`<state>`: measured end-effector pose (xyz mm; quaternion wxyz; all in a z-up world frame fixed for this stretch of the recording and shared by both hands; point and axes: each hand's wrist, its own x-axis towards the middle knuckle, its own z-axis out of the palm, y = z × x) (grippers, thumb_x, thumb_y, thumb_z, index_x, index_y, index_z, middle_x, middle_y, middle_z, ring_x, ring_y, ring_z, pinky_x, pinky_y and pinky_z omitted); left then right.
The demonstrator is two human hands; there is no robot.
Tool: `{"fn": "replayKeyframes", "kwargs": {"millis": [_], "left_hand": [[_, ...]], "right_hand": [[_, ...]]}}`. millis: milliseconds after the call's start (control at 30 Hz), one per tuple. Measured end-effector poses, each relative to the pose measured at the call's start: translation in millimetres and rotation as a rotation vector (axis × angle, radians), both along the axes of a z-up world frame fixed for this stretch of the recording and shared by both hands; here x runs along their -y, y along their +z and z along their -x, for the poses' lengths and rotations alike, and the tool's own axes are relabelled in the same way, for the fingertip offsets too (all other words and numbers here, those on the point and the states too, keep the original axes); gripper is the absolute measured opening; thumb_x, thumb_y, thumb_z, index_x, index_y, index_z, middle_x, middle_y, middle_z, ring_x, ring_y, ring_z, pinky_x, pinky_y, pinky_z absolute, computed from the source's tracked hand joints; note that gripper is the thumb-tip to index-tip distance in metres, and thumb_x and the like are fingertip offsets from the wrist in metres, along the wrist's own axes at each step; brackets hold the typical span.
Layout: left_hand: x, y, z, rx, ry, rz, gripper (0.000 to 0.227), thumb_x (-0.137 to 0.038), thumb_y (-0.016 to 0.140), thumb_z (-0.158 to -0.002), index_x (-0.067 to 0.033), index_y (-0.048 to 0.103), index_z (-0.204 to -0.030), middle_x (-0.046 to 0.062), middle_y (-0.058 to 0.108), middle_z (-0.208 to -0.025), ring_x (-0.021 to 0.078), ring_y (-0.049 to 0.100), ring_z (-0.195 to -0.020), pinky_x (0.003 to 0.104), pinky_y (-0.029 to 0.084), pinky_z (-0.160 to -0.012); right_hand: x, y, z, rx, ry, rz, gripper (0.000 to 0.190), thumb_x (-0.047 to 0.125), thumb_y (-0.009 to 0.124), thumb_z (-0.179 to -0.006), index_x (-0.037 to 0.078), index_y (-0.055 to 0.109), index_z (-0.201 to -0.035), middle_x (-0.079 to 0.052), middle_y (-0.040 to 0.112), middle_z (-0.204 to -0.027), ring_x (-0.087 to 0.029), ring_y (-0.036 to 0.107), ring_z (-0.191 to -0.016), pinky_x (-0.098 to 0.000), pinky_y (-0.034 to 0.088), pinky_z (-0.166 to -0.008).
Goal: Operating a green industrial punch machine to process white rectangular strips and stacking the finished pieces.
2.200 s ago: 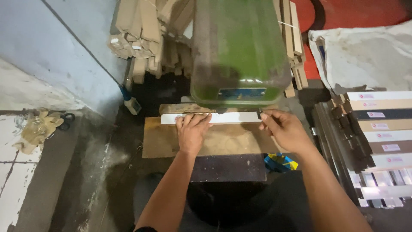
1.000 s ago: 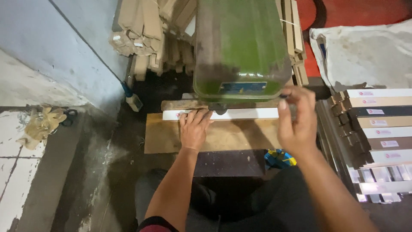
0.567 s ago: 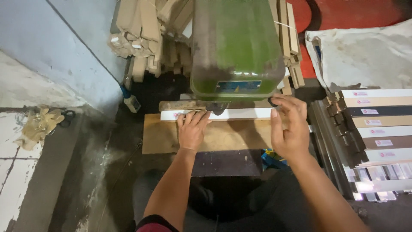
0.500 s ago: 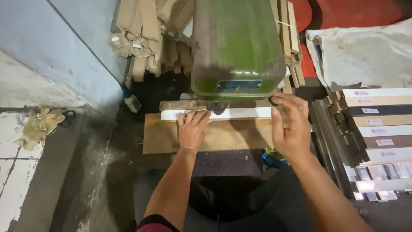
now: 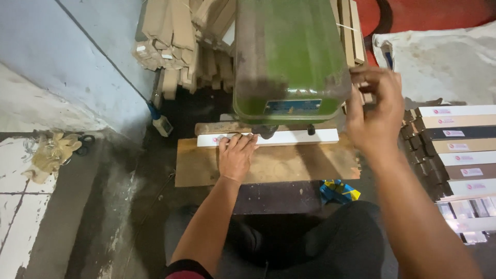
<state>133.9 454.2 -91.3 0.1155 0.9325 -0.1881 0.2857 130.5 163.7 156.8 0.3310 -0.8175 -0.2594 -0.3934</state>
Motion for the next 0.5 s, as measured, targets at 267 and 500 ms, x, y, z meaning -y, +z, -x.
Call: {"fn": "replayKeyframes", "kwargs": {"millis": [267,500], "left_hand": [[2.6,13.8,4.6,0.114,0.030,-0.077,0.039,-0.014,0.074,-0.088,-0.0221,0.073,-0.126,-0.010,0.069,-0.120,0.0189,0.057,-0.110,0.044,0.037,-0.097],[4.2,12.5,3.7,0.126,0.049,-0.099,0.043,-0.009,0.073,-0.084,-0.0238,0.072,-0.124,-0.010,0.067,-0.108,0.0195,0.056,-0.105,0.043,0.036,-0.096]], "right_hand": [[-3.6,3.9,-56.1,0.017,-0.014,-0.027,0.011,-0.009,0.065,-0.104,-0.001,0.069,-0.110,-0.016,0.065,-0.112,-0.030,0.054,-0.106,-0.0358,0.049,-0.071],[-3.1,-18.1,-84.9,-0.557,-0.186,0.095,0.022,-0.002,0.058,-0.088,-0.001,0.069,-0.106,-0.022,0.059,-0.108,-0.038,0.059,-0.098,-0.0482,0.052,-0.071]]}}
